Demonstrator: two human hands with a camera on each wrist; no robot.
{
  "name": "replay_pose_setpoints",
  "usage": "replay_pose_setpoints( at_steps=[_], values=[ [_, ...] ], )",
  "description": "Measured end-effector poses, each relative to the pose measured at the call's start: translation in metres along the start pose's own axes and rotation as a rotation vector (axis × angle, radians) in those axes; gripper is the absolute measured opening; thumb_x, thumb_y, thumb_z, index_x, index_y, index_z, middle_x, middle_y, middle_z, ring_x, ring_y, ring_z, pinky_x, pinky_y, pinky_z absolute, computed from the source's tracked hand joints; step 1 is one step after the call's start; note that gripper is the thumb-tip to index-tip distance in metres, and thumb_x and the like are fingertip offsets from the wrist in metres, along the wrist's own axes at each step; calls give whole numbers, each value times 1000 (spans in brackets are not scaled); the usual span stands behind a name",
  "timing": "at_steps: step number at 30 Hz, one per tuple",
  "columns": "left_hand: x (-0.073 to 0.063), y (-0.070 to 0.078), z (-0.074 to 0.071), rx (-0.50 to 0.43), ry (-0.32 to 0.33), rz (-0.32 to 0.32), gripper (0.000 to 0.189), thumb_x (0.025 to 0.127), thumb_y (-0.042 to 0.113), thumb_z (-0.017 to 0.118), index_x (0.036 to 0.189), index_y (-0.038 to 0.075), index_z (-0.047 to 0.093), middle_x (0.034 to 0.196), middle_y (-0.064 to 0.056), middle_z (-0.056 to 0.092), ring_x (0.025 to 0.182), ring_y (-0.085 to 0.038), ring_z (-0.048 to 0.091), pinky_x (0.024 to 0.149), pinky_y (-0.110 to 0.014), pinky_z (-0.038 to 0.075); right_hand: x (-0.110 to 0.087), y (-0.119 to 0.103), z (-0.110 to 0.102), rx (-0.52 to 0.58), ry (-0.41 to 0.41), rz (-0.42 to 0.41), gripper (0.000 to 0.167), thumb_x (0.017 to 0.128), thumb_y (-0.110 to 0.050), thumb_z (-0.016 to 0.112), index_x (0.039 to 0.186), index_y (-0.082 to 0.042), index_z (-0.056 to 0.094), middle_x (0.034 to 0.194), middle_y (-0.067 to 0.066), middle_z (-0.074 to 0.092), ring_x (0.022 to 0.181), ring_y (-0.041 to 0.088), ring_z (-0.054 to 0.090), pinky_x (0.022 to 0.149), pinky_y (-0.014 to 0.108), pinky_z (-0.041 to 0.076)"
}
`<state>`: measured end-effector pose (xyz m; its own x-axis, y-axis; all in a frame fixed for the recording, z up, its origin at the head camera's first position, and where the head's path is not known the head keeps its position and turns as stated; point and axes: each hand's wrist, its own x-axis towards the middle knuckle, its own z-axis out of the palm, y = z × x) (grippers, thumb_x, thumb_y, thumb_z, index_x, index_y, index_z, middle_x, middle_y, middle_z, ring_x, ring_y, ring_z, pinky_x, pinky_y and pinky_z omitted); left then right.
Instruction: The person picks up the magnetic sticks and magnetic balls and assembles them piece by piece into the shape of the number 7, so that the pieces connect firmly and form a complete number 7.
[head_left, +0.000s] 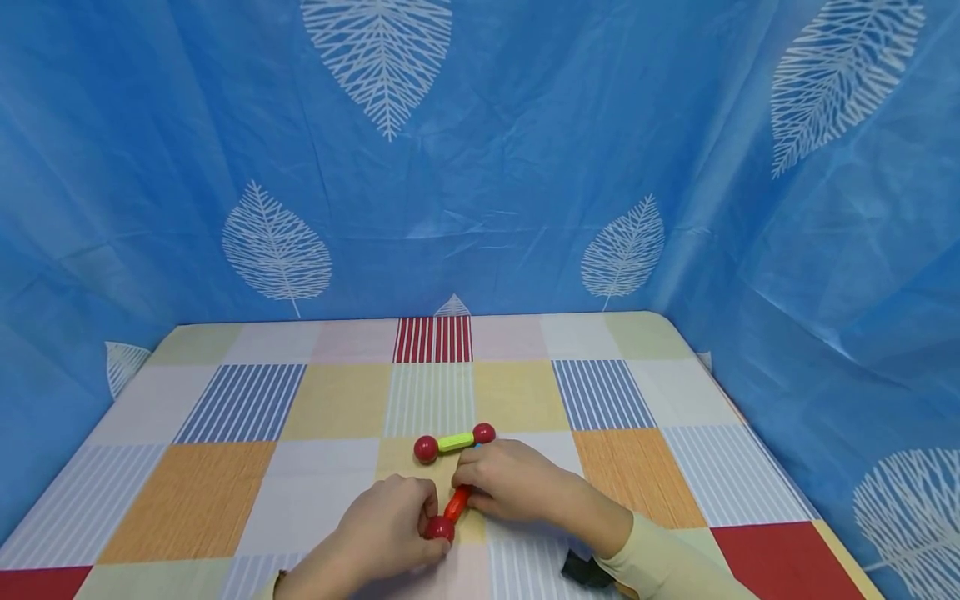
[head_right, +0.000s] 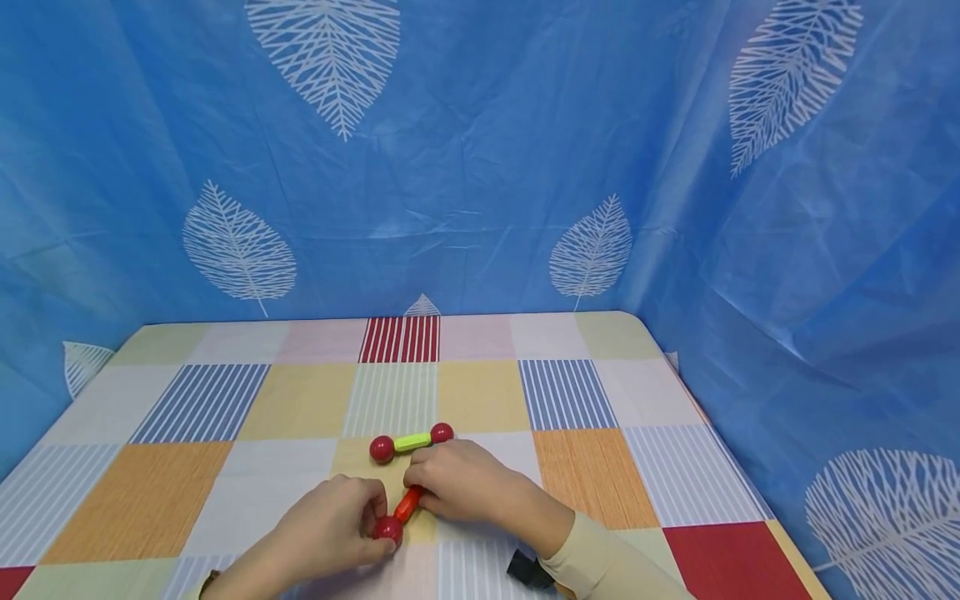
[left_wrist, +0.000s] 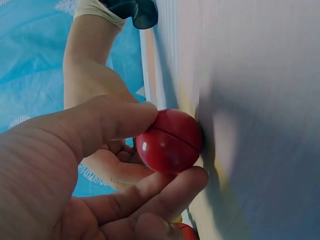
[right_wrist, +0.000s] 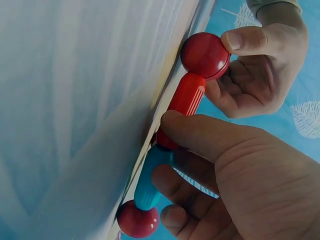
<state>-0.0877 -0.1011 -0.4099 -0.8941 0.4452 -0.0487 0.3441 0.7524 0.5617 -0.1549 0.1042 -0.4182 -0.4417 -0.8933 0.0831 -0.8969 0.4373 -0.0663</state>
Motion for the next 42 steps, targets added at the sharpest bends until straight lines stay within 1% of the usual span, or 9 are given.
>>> replay_pose_setpoints(
  at_steps=[5,8,14,20,23,27,30,36,42],
  values=[
    [1,1,3,-35,-32,0,30,70,31,83,68,21,55,51,12,46,46,-4,42,44,-23,34,-3,0,0,31,-28,9,14,86,-24,75,99,-21,71,94,-14,62,84,-3,55,77,14,47],
    [1,2,4,-41,-38,1,30,71,32,83,68,21,55,51,12,46,47,-4,42,46,-23,35,-4,1,1,58,-35,4,15,88,-22,74,102,-20,71,97,-12,62,87,-3,56,80,14,46],
    [1,6,8,-51,-11,17,31,72,32,84,69,21,55,52,13,46,48,-3,42,46,-22,35,-6,2,1,99,-19,-11,16,89,-20,73,104,-18,69,101,-11,62,91,-2,56,83,13,45],
    [0,9,8,-58,-18,-1,32,73,32,85,71,21,55,53,12,46,48,-4,42,46,-22,35,-6,2,1,153,17,-8,18,89,-16,70,107,-14,68,104,-9,61,95,0,57,86,13,44],
    [1,10,8,-58,-22,-4,31,73,32,85,71,20,56,53,11,46,47,-4,42,46,-21,35,-7,2,0,200,17,15,23,88,-12,69,111,-13,66,105,-8,62,97,0,56,88,15,44],
    [2,11,7,-54,-34,-9,31,73,32,84,71,20,56,53,11,47,48,-5,43,46,-21,36,-10,4,-2,252,9,69,31,87,-8,67,118,-13,63,111,-7,63,99,2,56,90,19,45],
    [3,11,7,-57,-50,-26,30,73,33,85,72,20,57,54,11,48,48,-5,44,47,-22,38,-12,7,-3,268,24,104,32,89,-7,65,121,-12,62,114,-6,63,102,3,57,92,22,46],
    [4,13,8,-65,-69,-62,29,73,33,85,75,19,59,54,10,49,48,-7,46,47,-22,40,-18,16,-6,267,79,154,29,89,-5,65,118,-11,63,112,-6,62,102,6,58,91,25,47],
    [3,13,9,-39,-49,-41,26,74,33,83,77,20,61,55,10,48,48,-6,44,46,-22,37,-23,23,-8,262,115,187,24,88,-7,67,111,-14,67,106,-5,63,92,8,58,85,24,48]
  ],
)
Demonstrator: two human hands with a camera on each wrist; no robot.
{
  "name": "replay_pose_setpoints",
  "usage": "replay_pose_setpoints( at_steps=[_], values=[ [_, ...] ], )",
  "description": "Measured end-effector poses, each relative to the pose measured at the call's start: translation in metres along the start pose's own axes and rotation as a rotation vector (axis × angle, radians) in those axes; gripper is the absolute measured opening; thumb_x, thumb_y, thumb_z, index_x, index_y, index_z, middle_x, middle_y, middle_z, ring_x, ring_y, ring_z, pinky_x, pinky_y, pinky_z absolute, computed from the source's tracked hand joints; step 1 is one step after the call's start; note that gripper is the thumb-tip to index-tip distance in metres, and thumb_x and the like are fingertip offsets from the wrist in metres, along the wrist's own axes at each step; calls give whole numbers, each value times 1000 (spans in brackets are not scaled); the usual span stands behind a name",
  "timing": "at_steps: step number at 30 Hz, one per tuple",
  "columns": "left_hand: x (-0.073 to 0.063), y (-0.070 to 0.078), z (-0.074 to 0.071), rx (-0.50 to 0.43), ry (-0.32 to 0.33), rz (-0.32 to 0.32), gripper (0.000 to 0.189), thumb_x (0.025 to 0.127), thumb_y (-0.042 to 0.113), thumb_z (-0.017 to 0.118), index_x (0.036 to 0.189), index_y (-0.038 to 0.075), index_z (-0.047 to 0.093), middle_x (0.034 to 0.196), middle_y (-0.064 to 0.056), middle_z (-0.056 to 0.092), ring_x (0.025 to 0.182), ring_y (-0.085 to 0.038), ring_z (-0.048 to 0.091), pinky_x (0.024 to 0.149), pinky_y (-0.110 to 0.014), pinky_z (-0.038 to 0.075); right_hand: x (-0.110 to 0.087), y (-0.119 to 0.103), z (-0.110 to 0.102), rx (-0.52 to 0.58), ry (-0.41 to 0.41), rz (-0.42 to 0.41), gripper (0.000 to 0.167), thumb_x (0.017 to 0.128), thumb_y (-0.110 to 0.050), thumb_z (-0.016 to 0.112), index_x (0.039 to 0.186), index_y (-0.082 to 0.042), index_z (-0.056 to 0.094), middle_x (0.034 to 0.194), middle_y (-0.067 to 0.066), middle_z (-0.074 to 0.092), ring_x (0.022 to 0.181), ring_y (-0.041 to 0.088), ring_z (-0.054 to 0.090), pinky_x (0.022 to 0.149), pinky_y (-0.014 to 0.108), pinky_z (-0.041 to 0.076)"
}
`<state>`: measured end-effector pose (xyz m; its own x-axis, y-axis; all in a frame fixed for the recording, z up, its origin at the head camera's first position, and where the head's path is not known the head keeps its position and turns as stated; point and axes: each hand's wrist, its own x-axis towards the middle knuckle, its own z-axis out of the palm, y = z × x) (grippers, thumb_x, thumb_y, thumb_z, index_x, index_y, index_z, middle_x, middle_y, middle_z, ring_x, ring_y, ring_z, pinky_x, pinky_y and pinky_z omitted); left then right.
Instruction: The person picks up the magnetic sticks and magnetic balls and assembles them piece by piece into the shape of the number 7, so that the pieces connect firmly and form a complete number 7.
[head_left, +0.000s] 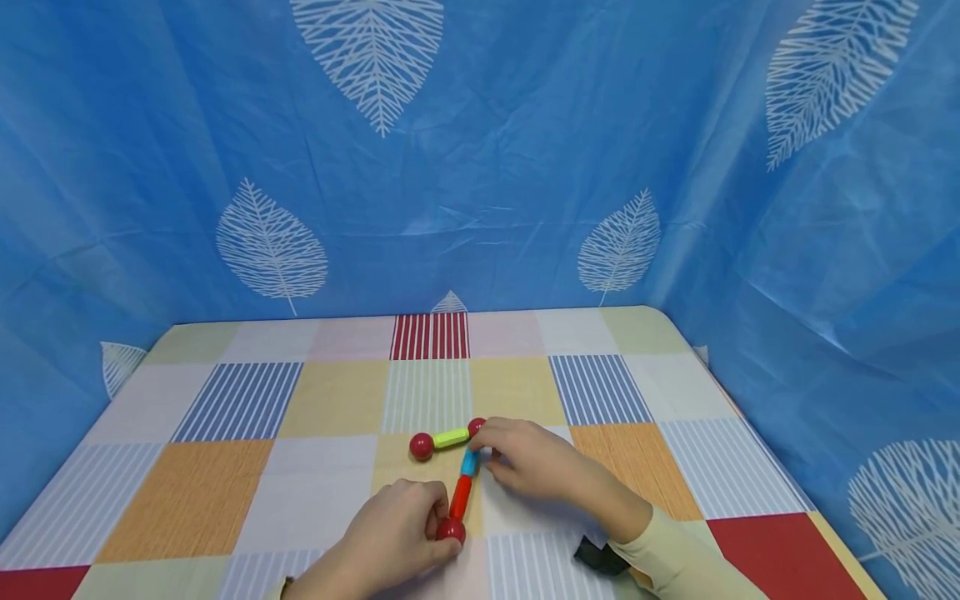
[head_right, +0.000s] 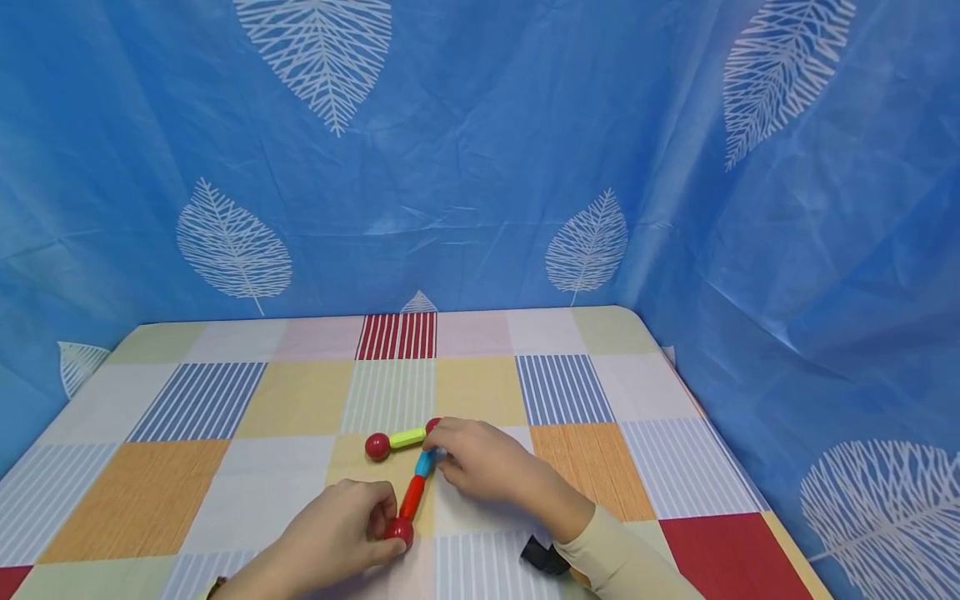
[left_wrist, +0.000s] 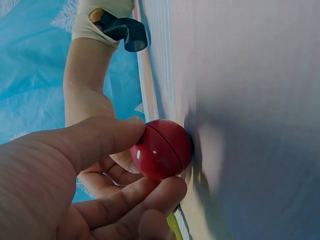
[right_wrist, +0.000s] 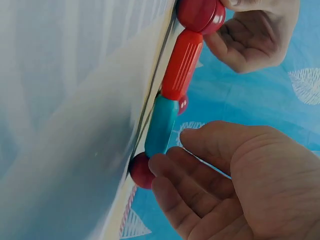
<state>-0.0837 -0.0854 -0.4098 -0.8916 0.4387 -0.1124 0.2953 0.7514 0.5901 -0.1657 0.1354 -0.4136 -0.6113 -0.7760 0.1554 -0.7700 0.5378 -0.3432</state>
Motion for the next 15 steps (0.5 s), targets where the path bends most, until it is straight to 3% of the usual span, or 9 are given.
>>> replay_pose_setpoints(
  at_steps=[4,7,12,15],
  values=[
    [0,-4,-4,20,35,13,27,76,36,80,75,21,58,56,12,48,50,-5,43,46,-24,35,-1,4,-1,-7,55,33,22,87,-7,69,108,-13,68,103,-4,64,87,10,59,80,25,50],
    [4,-11,-12,47,101,-3,24,80,32,78,74,20,57,56,11,47,50,-6,42,46,-24,35,1,8,0,-26,97,67,22,86,-8,69,108,-13,68,102,-4,64,83,10,59,76,25,50],
    [19,-21,-25,161,253,-92,19,79,21,79,79,15,61,59,7,48,50,-10,42,45,-26,35,6,13,-1,-69,138,125,24,86,-9,69,110,-13,68,101,-3,64,85,11,59,76,27,52],
    [30,-27,-29,233,296,-124,23,75,20,83,85,12,63,67,4,50,55,-12,45,48,-27,39,10,16,0,-84,133,145,25,87,-9,68,112,-13,67,102,-1,64,87,12,60,79,30,52]
  ],
)
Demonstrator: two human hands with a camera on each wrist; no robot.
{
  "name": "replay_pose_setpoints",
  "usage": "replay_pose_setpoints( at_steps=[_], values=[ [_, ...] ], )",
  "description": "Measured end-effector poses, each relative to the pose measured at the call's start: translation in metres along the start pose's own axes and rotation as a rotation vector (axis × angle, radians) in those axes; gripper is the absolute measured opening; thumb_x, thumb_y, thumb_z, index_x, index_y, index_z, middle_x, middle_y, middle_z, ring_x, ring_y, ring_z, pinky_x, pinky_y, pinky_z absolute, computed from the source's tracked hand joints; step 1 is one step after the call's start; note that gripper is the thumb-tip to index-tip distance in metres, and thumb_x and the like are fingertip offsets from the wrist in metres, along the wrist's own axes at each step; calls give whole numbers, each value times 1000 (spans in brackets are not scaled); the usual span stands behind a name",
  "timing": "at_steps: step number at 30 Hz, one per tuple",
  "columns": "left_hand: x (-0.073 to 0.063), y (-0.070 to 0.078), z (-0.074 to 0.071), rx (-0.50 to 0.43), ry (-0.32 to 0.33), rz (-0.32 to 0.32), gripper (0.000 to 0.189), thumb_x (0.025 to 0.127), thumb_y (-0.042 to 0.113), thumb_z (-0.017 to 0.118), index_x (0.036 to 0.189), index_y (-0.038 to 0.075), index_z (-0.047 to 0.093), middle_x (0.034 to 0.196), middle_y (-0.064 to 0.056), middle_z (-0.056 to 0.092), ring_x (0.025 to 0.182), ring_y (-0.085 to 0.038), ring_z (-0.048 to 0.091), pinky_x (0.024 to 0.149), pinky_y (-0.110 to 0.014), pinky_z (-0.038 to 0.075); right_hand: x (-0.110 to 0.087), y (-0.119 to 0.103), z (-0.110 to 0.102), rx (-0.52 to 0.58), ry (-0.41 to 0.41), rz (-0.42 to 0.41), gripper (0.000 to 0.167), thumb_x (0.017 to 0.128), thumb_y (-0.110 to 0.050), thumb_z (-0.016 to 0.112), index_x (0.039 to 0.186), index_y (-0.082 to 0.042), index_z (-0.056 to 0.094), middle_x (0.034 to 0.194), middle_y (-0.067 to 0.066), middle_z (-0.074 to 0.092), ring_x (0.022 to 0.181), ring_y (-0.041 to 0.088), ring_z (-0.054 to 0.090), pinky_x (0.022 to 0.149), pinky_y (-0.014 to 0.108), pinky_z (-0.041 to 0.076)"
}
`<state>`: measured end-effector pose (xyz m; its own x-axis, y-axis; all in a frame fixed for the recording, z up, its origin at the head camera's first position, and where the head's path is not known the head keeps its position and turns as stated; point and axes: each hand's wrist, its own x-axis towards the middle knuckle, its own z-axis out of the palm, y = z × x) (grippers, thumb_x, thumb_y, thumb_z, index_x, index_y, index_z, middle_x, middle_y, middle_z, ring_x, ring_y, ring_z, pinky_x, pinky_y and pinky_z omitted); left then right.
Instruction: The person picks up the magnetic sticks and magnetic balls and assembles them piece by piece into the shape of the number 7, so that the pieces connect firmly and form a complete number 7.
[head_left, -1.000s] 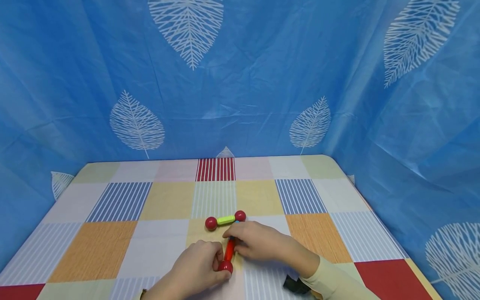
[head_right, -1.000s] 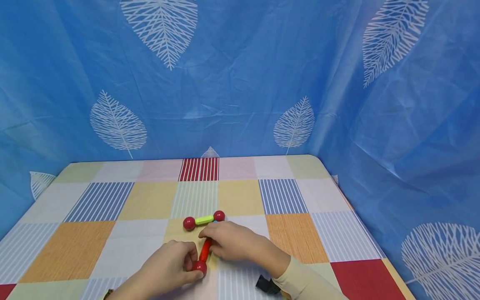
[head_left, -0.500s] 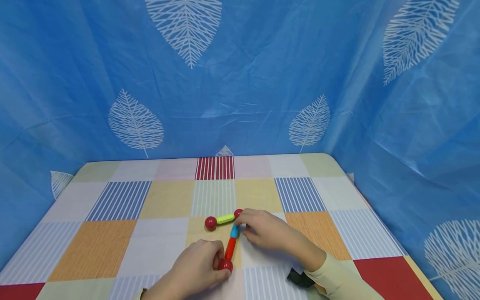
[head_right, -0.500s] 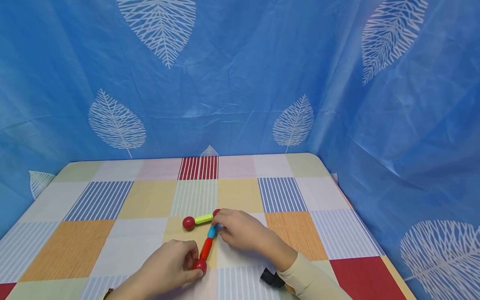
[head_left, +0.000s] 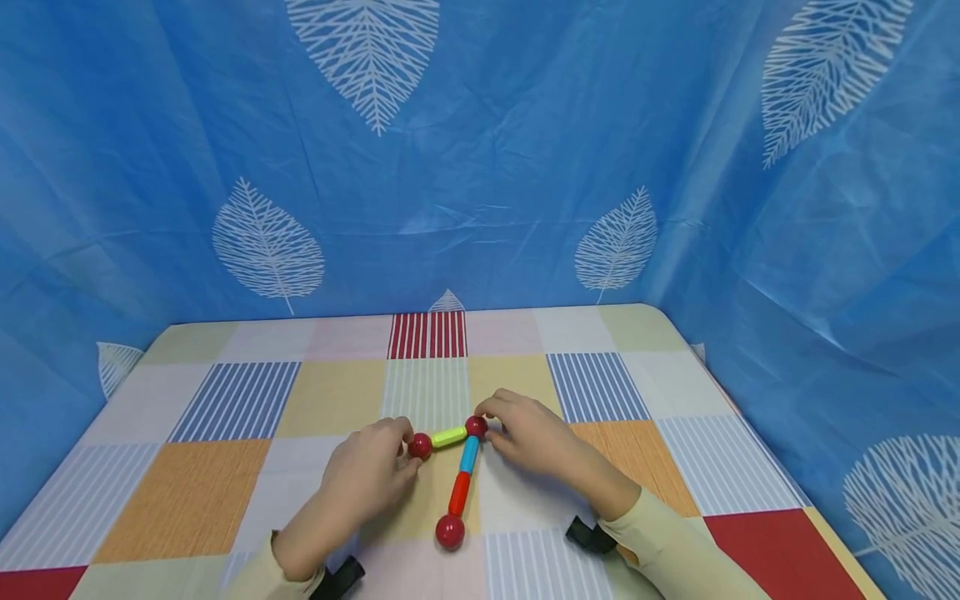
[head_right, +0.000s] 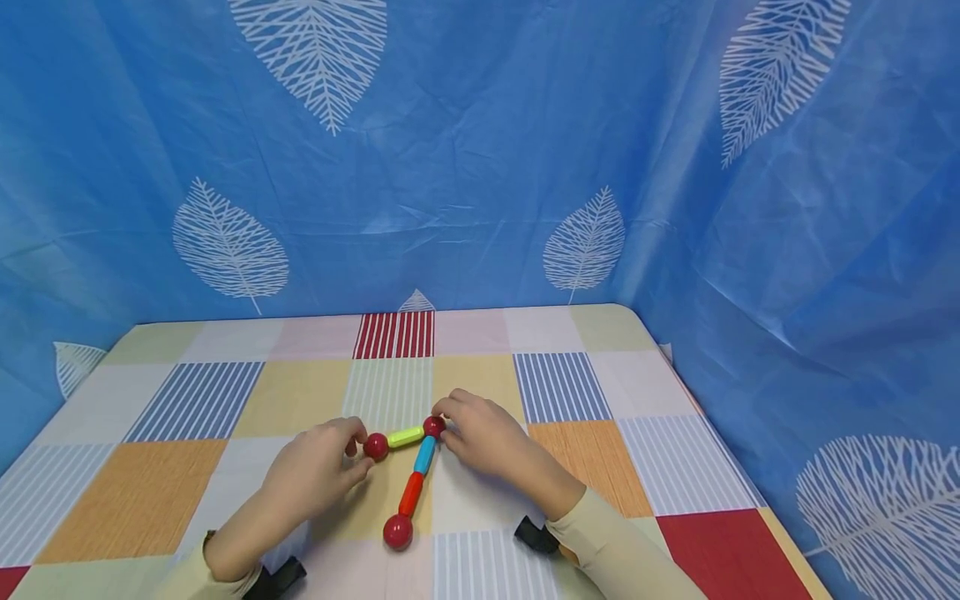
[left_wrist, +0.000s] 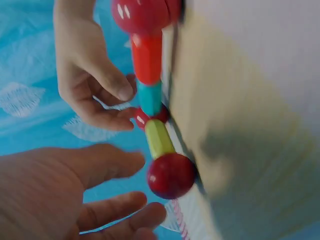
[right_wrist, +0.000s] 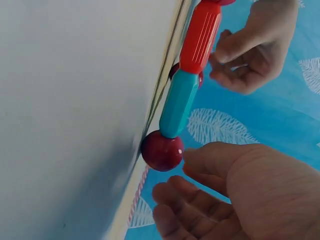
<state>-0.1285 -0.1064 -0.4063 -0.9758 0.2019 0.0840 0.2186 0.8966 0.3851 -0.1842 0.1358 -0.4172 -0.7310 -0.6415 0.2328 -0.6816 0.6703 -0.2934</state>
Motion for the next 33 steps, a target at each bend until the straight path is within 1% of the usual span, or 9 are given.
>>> replay_pose_setpoints(
  at_steps=[3,6,12,17,27,33],
  values=[
    [8,-3,4,28,-14,-2,28,72,20,86,88,11,64,71,3,52,59,-13,47,53,-27,42,2,2,3,-1,-32,2,25,89,-10,67,114,-13,67,104,0,63,89,12,59,80,31,52],
    [13,-6,7,32,-31,1,29,72,19,87,87,10,64,70,2,51,60,-14,47,53,-27,43,3,2,5,2,-54,3,24,90,-11,67,113,-13,66,104,0,63,90,12,59,80,30,52],
    [19,-9,9,26,-17,18,28,73,18,86,89,10,64,70,3,52,60,-14,47,54,-26,44,4,1,4,21,-41,9,20,89,-11,69,108,-12,67,99,-2,64,88,13,60,79,31,51],
    [24,-13,9,20,-13,26,26,75,15,84,91,8,65,72,2,52,62,-14,48,54,-26,44,5,-1,3,34,-47,27,17,88,-13,70,104,-12,67,94,-4,65,85,12,60,76,30,50],
    [27,-13,7,27,-2,26,28,74,13,84,94,7,66,76,0,56,63,-14,50,55,-28,47,4,0,5,52,-45,31,16,87,-15,72,102,-12,67,92,-4,66,82,13,61,73,28,50],
    [27,-13,8,27,5,36,26,75,14,84,93,7,66,75,1,55,62,-14,49,55,-27,46,3,0,4,60,-48,50,17,87,-15,72,103,-12,67,93,-3,66,84,13,61,74,30,51]
  ],
)
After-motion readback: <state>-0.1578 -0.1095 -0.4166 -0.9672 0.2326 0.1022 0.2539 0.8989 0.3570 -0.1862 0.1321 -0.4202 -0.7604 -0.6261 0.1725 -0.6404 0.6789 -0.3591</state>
